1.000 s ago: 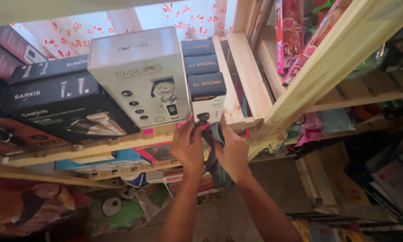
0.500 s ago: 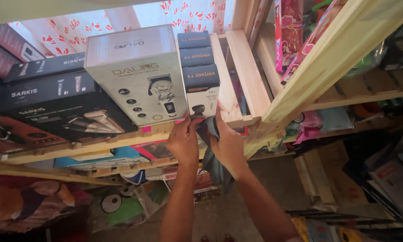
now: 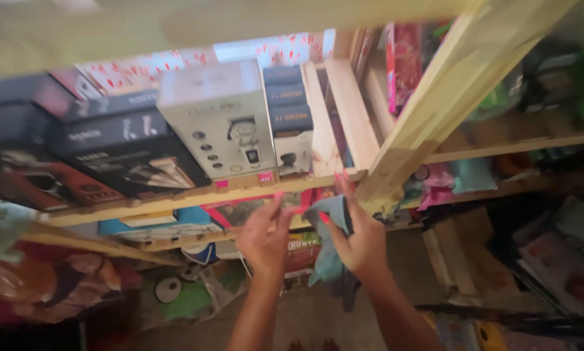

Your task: Dusting and cleaning boxed hair trimmers on a retail shelf using a cloth

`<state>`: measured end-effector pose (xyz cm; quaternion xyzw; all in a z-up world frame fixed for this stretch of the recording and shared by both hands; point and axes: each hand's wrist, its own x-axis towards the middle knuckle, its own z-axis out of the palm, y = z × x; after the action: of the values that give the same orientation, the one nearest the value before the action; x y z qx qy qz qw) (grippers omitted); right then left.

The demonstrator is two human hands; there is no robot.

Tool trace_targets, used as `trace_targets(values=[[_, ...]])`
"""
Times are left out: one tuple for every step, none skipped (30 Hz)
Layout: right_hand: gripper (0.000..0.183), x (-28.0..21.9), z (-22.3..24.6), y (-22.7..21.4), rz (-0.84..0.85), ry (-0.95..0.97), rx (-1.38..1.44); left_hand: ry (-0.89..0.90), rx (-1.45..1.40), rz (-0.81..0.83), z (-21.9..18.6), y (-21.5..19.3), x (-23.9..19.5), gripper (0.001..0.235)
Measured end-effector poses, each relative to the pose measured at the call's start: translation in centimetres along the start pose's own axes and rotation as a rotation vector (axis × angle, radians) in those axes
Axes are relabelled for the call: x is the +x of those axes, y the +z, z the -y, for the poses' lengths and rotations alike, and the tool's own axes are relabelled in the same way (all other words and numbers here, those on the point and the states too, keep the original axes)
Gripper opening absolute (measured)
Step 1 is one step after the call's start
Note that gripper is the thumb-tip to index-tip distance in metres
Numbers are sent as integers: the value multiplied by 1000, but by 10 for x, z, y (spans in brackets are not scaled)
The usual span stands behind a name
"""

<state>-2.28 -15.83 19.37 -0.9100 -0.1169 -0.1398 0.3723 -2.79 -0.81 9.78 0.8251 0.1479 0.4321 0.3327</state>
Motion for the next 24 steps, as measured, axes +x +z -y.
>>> trace_targets(values=[[69, 3, 10, -12, -36, -29, 80, -39, -161, 56, -19, -11, 10, 36], [65, 4, 19, -25, -70, -60, 161, -74, -322, 116, -40, -24, 19, 45], [65, 3, 25, -35, -89, -88, 173, -49, -326, 90, -52, -34, 24, 45], [59, 1, 32, -46, -80, -109, 273, -138, -466, 249, -66, -44, 29, 57], [52, 0, 37, -57, -70, -137, 376, -217, -601, 410, -79, -54, 34, 70], [52, -2, 40, -66, -88, -172, 390, -184, -602, 384, -93, -61, 38, 70], [48, -5, 42, -74, -97, -185, 437, -206, -638, 499, -106, -68, 41, 78], [45, -7, 44, -82, -103, -199, 483, -226, -669, 616, -118, -75, 43, 86], [45, -7, 44, -86, -116, -225, 493, -200, -668, 598, -127, -78, 43, 86], [43, -7, 42, -89, -138, -279, 526, -164, -676, 569, -134, -78, 43, 70], [41, -11, 38, -91, -165, -326, 557, -128, -685, 548, -141, -79, 37, 56], [41, -13, 37, -96, -181, -345, 564, -103, -684, 539, -147, -81, 35, 56], [39, -11, 41, -102, -194, -405, 549, -56, -716, 438, -154, -85, 37, 40], [37, -7, 47, -107, -207, -464, 533, -8, -746, 337, -159, -89, 41, 25], [37, -6, 43, -108, -201, -478, 536, -6, -746, 322, -166, -92, 44, 25], [54, -4, 39, -107, -104, -565, 675, -16, -755, 252, -171, -95, 48, 24], [76, -7, 35, -106, -1, -636, 812, -35, -763, 194, -175, -99, 49, 26], [76, -8, 36, -102, 7, -634, 812, -42, -761, 190, -178, -103, 52, 26], [82, -6, 36, -99, 43, -689, 818, -14, -801, 178, -182, -104, 59, 20], [89, -3, 37, -95, 79, -743, 823, 14, -840, 165, -185, -106, 67, 15], [89, 2, 37, -95, 71, -752, 817, 23, -847, 164, -185, -105, 78, 15], [75, 7, 36, -94, -56, -704, 658, 153, -807, 205, -185, -104, 91, 20], [62, 8, 35, -93, -170, -646, 502, 271, -759, 245, -183, -104, 98, 25], [62, 14, 40, -94, -167, -647, 499, 268, -762, 242, -186, -110, 109, 25]])
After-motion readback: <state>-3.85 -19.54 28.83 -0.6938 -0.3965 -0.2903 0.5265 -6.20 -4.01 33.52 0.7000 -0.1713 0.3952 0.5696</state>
